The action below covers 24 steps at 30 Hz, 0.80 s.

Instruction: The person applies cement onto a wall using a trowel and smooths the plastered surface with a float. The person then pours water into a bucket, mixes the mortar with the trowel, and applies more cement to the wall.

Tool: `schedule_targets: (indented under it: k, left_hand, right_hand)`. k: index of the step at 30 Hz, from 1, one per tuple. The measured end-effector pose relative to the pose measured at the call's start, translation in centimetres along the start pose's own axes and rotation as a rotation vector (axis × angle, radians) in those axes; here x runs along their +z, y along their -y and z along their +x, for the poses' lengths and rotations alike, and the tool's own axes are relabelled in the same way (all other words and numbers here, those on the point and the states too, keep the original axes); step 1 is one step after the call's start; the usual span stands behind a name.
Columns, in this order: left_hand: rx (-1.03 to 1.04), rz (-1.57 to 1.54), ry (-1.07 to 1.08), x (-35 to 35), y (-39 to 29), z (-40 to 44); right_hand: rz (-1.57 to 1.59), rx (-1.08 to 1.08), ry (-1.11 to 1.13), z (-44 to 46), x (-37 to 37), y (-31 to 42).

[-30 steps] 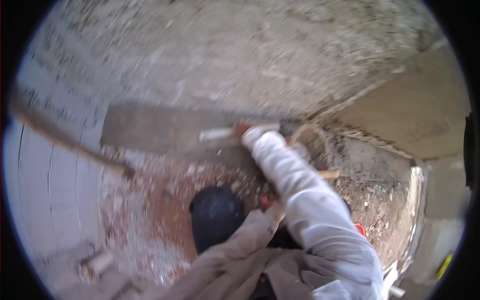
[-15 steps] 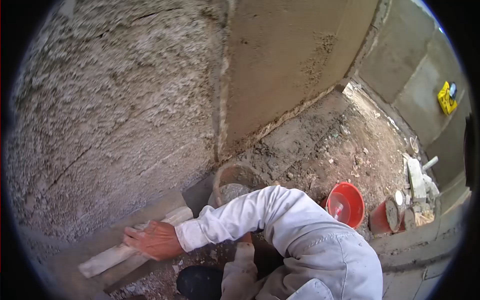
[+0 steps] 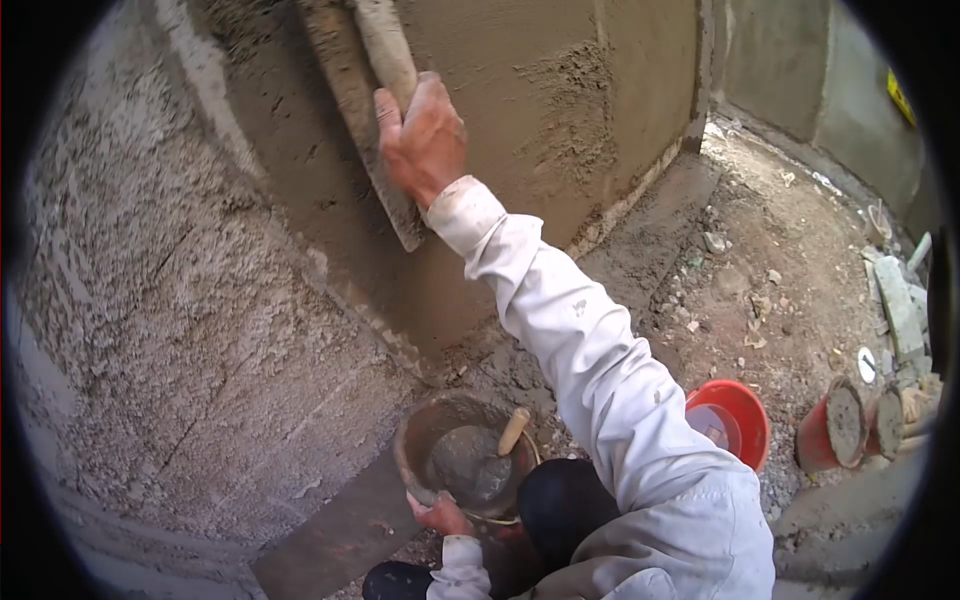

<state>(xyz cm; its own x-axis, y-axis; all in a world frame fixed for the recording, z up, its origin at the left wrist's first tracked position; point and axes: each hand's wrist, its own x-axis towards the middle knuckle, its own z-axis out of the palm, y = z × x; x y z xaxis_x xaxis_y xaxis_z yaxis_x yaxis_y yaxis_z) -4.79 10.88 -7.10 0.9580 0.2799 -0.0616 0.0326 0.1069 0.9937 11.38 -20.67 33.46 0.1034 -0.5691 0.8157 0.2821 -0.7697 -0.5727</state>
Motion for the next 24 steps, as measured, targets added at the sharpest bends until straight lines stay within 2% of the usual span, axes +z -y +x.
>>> schedule_targets:
  k: [3, 6, 9, 10, 14, 20, 24]
  left_hand:
    - [-0.011, 0.077, 0.016, -1.1, 1.0, 1.1]
    - [-0.012, 0.029, 0.012, -2.9, 3.0, 2.1]
    - [-0.01, 0.07, -0.029, -2.3, 2.0, 1.4]
    - [-0.025, 0.087, -0.058, -2.3, 1.9, 1.2]
    - [-0.023, 0.163, 0.046, -3.4, 2.7, 2.1]
    - [-0.1, 0.159, 0.008, -2.0, 0.9, 1.2]
    - [-0.054, 0.235, -0.062, -2.5, 2.2, 1.3]
  right_hand:
    - [-0.004, 0.106, -0.035, 3.6, -0.5, -5.3]
    - [-0.012, 0.171, -0.056, 5.3, -0.7, -9.3]
    - [0.003, 0.217, 0.012, 5.5, -1.9, -11.7]
    - [0.015, 0.24, 0.018, 5.2, -2.3, -12.4]
    - [0.06, 0.323, -0.001, 3.2, -3.3, -16.4]
    - [0.126, 0.41, -0.04, -0.5, -4.5, -20.7]
    - [0.167, 0.501, -0.02, -3.3, -4.7, -22.8]
